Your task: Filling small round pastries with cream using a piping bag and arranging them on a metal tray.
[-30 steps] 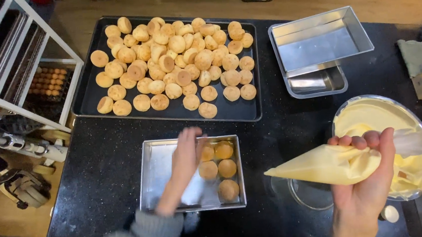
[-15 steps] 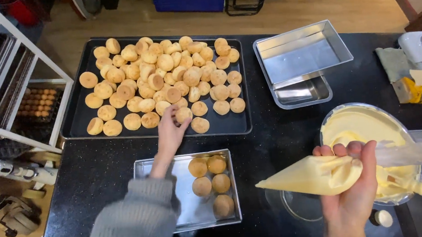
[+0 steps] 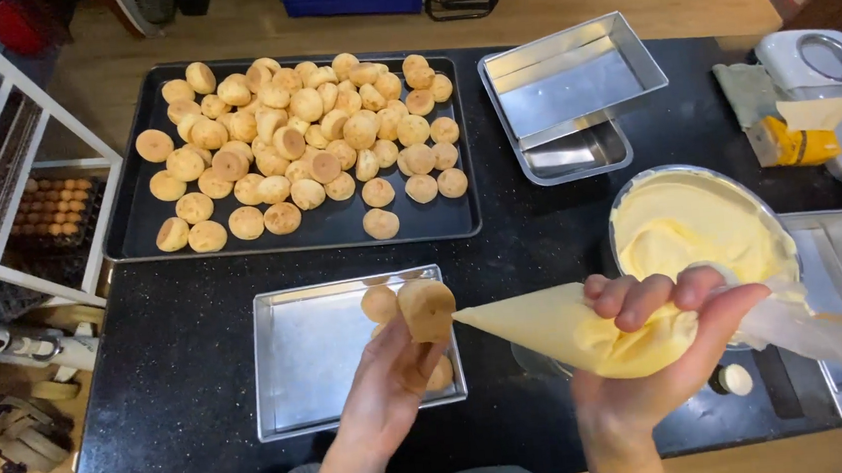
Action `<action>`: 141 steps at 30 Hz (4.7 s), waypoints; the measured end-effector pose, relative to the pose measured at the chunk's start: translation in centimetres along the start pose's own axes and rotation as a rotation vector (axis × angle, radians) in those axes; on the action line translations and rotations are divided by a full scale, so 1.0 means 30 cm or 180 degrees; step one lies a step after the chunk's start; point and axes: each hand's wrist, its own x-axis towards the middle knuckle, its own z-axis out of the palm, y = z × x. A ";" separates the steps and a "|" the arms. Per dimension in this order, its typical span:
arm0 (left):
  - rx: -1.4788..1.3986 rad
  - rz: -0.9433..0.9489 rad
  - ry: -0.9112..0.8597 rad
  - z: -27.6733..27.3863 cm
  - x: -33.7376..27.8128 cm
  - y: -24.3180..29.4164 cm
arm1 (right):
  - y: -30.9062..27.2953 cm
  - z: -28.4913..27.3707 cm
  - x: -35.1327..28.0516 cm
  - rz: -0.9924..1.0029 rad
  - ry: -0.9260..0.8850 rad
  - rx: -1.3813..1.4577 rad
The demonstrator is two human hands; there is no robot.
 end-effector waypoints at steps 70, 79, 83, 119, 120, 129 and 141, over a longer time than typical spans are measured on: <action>-0.0031 0.0165 -0.0502 0.136 -0.149 -0.065 | 0.013 0.086 0.005 -0.0124 -0.0679 -0.0270; -0.0485 -0.0104 0.0280 0.213 -0.189 -0.037 | 0.038 0.096 -0.025 -0.0033 -0.0393 -0.0605; -0.0485 -0.0050 0.0132 0.197 -0.177 -0.049 | 0.043 0.083 -0.011 0.0000 -0.0380 -0.0643; -0.1658 -0.0090 0.0006 -0.285 0.306 0.092 | 0.017 0.023 0.033 0.0566 -0.1652 -0.0138; -0.0897 0.0512 0.0494 -0.367 0.377 0.098 | 0.000 0.017 0.045 0.0491 -0.1636 -0.0087; 0.4096 0.0760 0.0914 -0.422 0.203 0.048 | -0.029 -0.055 0.083 0.0386 -0.1485 -0.0310; 0.4804 0.0828 0.0761 -0.392 0.099 -0.005 | 0.036 -0.067 0.074 0.0565 -0.1381 -0.0852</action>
